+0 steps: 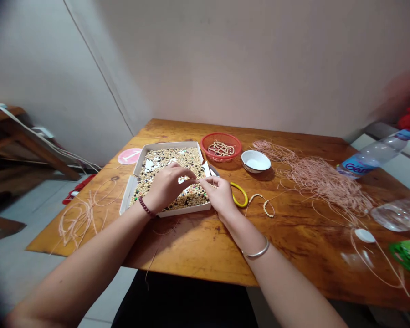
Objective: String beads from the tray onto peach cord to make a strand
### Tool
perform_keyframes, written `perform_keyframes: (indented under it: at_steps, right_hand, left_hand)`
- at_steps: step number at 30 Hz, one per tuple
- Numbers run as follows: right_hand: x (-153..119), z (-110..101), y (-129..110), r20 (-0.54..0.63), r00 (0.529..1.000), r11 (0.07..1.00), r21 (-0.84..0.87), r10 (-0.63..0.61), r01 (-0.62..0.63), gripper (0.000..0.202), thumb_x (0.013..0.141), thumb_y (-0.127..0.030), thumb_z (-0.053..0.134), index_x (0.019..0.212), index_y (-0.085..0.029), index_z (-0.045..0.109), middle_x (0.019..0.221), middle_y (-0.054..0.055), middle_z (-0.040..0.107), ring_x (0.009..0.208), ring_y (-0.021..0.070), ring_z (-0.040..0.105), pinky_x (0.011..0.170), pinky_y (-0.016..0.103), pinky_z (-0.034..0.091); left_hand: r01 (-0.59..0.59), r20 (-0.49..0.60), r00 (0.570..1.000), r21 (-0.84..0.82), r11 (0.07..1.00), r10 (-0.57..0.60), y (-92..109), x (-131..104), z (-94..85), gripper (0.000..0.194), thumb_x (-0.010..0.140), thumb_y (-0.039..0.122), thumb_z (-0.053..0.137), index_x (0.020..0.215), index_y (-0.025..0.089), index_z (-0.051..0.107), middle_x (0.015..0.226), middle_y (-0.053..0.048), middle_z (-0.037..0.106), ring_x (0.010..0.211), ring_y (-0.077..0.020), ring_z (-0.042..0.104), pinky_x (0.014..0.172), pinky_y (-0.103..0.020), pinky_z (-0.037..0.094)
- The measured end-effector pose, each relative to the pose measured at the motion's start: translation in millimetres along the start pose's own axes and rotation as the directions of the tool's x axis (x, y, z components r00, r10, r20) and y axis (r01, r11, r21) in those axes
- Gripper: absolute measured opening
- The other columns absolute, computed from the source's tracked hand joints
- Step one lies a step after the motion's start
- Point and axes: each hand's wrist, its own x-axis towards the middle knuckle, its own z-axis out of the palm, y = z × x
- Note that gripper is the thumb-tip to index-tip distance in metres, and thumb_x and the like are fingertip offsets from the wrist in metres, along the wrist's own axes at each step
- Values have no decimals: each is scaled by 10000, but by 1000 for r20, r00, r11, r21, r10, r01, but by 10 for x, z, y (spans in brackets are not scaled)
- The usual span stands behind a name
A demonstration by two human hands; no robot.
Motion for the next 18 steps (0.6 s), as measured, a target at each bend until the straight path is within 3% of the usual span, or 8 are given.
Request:
perform_keyframes:
  at_steps: [10, 14, 18]
  right_hand:
    - [-27, -11, -22, 38, 998, 998, 41, 56, -57, 249, 654, -390, 671, 716, -150, 685, 550, -7, 562, 512, 110, 464, 465, 233, 318]
    - [-33, -10, -33, 52, 996, 995, 67, 69, -72, 236, 647, -384, 674, 697, -154, 668, 500, -31, 502, 474, 91, 409, 450, 228, 287]
    - [-28, -9, -35, 55, 996, 994, 82, 74, -78, 252, 635, -396, 683, 693, -152, 671, 515, -29, 515, 467, 85, 394, 457, 231, 278]
  left_hand:
    - [-18, 38, 999, -34, 999, 20, 27, 6, -2, 149, 867, 329, 576, 879, 215, 671, 836, -15, 702, 808, -161, 567, 711, -278, 433]
    - [-53, 51, 997, -82, 995, 57, 37, 13, -11, 128, 873, 284, 568, 880, 215, 676, 833, -11, 702, 812, -154, 578, 726, -273, 442]
    - [-11, 42, 999, -66, 998, 13, 41, 6, -9, 160, 864, 337, 579, 863, 212, 679, 816, -23, 700, 802, -161, 574, 695, -272, 434]
